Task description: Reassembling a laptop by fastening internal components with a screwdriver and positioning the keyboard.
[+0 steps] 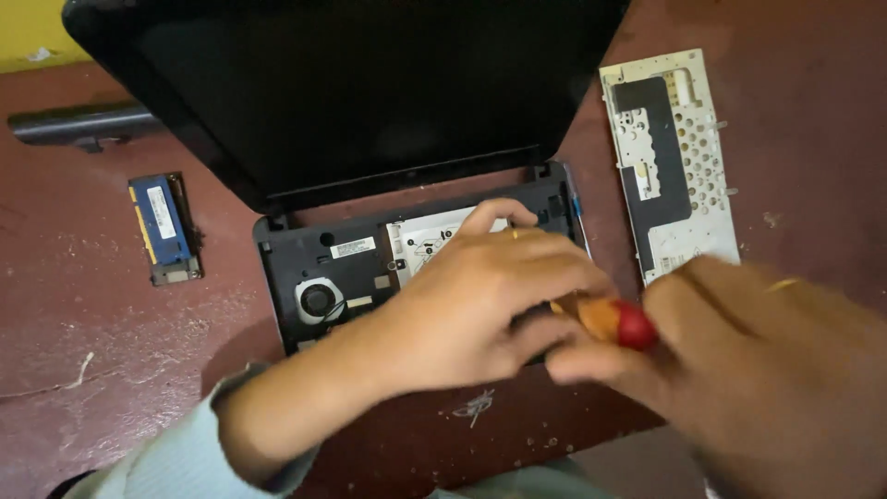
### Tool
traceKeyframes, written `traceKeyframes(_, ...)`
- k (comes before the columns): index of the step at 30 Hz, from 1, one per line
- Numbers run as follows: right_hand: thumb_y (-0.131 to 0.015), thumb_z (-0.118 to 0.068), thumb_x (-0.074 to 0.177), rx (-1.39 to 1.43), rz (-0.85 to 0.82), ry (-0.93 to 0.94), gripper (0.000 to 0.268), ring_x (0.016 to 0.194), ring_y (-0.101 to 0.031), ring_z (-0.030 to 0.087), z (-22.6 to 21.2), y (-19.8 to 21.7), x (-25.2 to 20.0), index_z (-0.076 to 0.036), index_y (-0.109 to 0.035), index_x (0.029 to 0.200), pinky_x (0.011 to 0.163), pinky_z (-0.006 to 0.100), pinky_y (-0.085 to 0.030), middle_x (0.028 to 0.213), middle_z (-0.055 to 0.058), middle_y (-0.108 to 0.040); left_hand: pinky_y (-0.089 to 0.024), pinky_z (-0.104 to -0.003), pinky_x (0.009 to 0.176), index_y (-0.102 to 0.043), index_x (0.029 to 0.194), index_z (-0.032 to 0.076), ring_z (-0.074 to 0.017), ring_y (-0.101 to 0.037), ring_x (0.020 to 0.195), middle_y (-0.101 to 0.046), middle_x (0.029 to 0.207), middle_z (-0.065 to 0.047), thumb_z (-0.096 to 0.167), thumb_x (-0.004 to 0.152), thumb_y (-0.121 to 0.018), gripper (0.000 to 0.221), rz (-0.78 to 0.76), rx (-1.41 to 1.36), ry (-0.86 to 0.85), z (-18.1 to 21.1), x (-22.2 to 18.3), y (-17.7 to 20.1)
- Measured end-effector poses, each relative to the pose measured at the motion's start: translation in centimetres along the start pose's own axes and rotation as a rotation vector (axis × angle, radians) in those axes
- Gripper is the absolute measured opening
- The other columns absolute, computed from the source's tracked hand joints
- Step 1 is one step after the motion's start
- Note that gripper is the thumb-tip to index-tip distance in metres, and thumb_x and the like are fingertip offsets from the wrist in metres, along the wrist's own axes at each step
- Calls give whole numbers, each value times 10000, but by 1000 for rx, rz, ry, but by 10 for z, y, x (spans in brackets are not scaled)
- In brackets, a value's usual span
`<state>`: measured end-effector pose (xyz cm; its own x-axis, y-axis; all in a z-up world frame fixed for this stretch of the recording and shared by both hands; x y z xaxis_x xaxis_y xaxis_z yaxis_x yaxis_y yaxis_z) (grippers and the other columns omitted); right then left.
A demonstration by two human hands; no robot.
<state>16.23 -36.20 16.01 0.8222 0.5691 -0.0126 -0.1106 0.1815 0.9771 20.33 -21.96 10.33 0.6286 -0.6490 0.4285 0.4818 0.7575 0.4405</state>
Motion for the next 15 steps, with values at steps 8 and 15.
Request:
traceKeyframes(8, -599, -164, 910, 418, 111, 340, 325, 995, -674, 209, 6, 28, 15, -53, -665, 1209, 859, 345, -539, 1138, 69, -685, -428, -434, 1079, -503, 1250, 98, -248, -619, 1115, -572, 1176, -36, 26, 1015, -530, 247, -236, -322, -60, -6, 10, 8)
traceKeyframes(15, -700, -690, 953, 186, 86, -91, 730, 451, -397, 217, 13, -3, 8, -131, -403, 590, 457, 392, -276, 529, 18, -383, -408, -379, 1019, -624, 1152, 112, -207, -711, 983, -701, 1024, 1, 359, 875, -779, 402, -156, -226, -46, -10, 10, 3)
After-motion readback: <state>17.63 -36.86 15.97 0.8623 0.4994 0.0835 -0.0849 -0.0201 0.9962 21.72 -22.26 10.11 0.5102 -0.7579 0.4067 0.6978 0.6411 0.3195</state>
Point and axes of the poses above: each hand's wrist, its own x-axis towards the middle knuckle, its own y-axis out of the back of the hand, z = x × y, the point moved 6 cm from there along x, towards the middle knuckle
